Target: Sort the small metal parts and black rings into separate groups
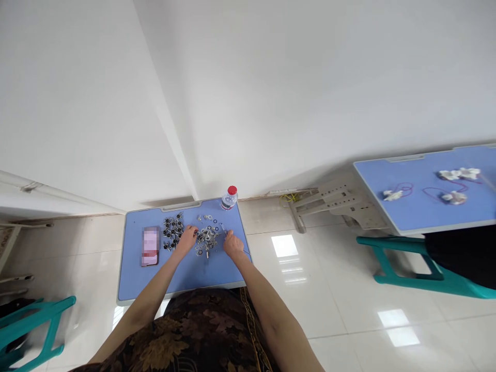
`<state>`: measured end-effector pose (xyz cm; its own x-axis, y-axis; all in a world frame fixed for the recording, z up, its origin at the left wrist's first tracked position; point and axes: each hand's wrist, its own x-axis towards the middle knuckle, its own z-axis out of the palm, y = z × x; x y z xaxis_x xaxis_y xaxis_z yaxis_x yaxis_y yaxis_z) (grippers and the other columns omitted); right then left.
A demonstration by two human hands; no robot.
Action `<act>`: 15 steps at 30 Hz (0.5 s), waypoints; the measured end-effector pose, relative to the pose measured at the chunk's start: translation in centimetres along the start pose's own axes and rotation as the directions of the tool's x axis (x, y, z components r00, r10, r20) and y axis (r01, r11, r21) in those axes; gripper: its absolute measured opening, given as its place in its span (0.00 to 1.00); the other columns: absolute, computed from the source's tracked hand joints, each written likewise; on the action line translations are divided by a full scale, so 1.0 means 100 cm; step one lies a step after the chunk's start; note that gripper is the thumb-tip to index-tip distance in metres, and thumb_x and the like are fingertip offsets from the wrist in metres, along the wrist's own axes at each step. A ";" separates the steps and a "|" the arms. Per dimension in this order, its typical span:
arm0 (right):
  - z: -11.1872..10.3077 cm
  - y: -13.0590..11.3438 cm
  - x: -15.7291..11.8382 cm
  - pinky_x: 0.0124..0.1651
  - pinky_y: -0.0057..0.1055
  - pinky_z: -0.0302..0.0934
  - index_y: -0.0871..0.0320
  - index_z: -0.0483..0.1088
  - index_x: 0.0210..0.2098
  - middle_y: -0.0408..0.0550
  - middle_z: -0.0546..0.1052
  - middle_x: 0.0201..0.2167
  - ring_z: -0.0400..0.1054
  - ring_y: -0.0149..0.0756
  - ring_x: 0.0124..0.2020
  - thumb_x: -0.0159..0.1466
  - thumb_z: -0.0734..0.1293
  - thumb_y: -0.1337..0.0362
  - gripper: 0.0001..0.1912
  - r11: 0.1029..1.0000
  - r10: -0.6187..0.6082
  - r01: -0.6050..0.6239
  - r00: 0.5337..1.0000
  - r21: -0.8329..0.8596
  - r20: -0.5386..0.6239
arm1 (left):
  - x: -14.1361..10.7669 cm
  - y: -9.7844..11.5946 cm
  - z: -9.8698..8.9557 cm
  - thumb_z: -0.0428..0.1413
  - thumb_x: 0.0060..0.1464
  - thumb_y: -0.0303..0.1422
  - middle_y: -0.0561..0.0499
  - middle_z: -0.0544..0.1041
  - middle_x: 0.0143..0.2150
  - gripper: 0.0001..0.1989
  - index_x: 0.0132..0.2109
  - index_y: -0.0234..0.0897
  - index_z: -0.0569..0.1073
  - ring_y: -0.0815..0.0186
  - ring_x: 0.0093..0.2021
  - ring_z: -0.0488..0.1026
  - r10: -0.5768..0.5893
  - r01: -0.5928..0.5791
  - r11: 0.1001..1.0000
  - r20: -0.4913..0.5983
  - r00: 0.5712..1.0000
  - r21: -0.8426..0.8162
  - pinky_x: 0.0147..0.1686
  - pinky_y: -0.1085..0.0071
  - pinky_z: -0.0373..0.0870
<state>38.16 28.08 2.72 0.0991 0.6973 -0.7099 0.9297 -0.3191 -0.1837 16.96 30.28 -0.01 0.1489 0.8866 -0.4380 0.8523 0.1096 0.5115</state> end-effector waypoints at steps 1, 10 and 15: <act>0.000 0.000 -0.001 0.51 0.37 0.65 0.69 0.61 0.65 0.68 0.79 0.50 0.75 0.52 0.54 0.73 0.59 0.68 0.23 1.000 0.015 -0.015 1.000 -0.003 -0.003 | -0.002 0.001 0.002 0.50 0.59 0.19 0.41 0.75 0.55 0.17 0.50 0.34 0.77 0.61 0.48 0.77 0.004 -0.004 1.000 0.009 1.000 -0.013 0.52 0.67 0.71; 0.000 -0.002 -0.001 0.51 0.36 0.65 0.67 0.61 0.62 0.65 0.80 0.48 0.76 0.49 0.53 0.72 0.56 0.71 0.20 0.999 0.045 -0.045 0.999 -0.017 -0.019 | -0.006 0.015 0.000 0.51 0.62 0.25 0.43 0.72 0.57 0.19 0.58 0.39 0.73 0.63 0.45 0.76 0.190 -0.191 0.982 0.057 0.980 0.008 0.49 0.66 0.73; 0.001 -0.002 0.000 0.52 0.37 0.65 0.66 0.62 0.62 0.66 0.80 0.49 0.75 0.50 0.54 0.73 0.56 0.71 0.20 0.999 0.045 -0.045 0.999 0.001 -0.025 | 0.004 0.038 0.006 0.54 0.59 0.23 0.45 0.73 0.54 0.19 0.55 0.40 0.75 0.59 0.52 0.73 0.280 -0.295 0.945 0.120 0.953 0.140 0.52 0.66 0.70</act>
<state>37.88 28.05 2.69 0.1492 0.6979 -0.7005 0.9239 -0.3509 -0.1528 20.52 30.79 1.31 0.4405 0.8210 -0.3631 0.8318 -0.2211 0.5091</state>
